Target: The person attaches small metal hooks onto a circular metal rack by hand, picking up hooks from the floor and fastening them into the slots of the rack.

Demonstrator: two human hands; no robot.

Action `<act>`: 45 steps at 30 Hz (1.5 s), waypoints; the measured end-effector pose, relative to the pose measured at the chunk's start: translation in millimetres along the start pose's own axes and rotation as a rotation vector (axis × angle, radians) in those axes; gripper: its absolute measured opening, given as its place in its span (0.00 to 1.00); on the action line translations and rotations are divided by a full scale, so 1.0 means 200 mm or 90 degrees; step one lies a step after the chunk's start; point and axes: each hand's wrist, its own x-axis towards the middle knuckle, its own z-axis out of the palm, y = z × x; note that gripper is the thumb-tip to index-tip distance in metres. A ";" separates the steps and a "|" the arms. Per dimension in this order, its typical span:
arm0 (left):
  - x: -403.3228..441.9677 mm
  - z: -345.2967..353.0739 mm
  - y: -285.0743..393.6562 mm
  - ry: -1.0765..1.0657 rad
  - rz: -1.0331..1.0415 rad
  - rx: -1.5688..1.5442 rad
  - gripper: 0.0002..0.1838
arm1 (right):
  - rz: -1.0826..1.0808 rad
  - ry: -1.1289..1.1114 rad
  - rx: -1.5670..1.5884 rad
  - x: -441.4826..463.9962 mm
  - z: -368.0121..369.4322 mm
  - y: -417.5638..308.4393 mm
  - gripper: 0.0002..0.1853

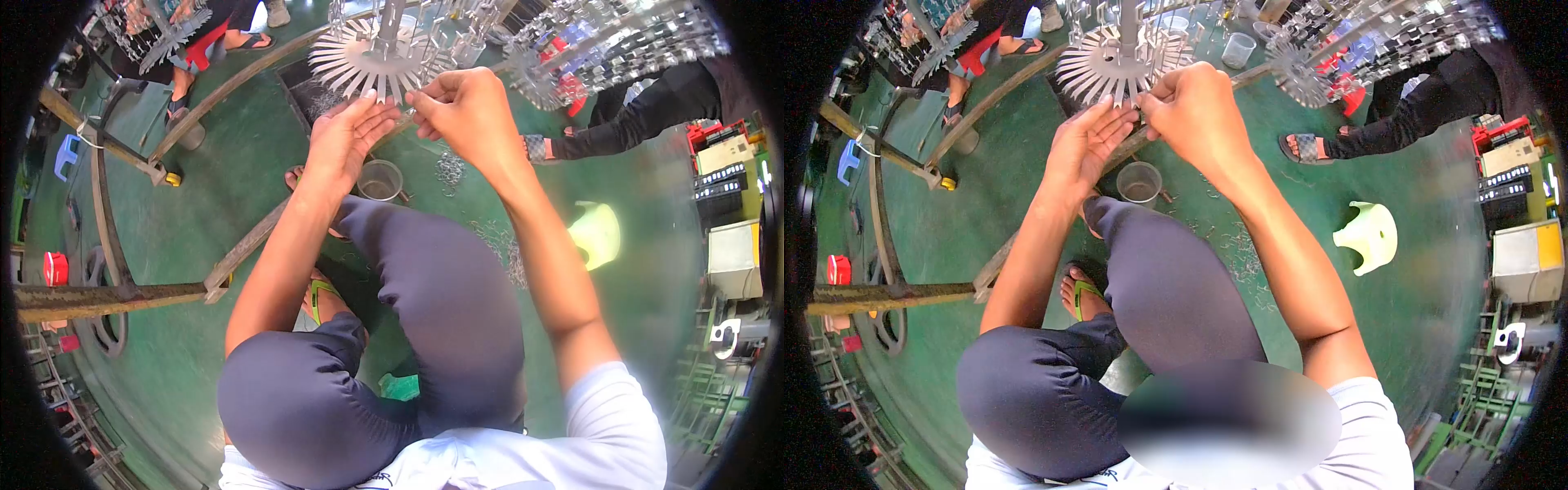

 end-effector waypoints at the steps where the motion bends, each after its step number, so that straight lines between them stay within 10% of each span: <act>1: 0.00 -0.01 0.00 -0.012 0.004 -0.007 0.14 | -0.002 0.003 -0.001 -0.01 0.00 0.00 0.13; 12: -0.13 -0.01 0.10 0.005 -0.062 0.251 0.18 | -0.134 0.119 -0.020 -0.19 0.03 -0.03 0.11; 18: -0.35 0.25 0.14 -0.039 0.433 0.500 0.13 | -0.188 0.062 0.087 -0.23 0.03 0.04 0.11; 26: -0.36 0.27 0.13 -0.001 0.450 0.677 0.15 | -0.273 0.012 0.131 -0.24 -0.06 0.04 0.09; 33: -0.37 0.24 0.14 0.045 0.465 0.710 0.16 | 0.111 -0.079 0.567 -0.25 0.01 0.16 0.11; 39: -0.38 0.20 0.16 0.073 0.510 0.690 0.12 | 0.183 -0.165 -0.182 -0.76 0.22 1.11 0.09; 45: -0.42 0.18 0.18 0.122 0.520 0.735 0.15 | 0.579 -0.259 0.037 -1.28 0.35 1.58 0.06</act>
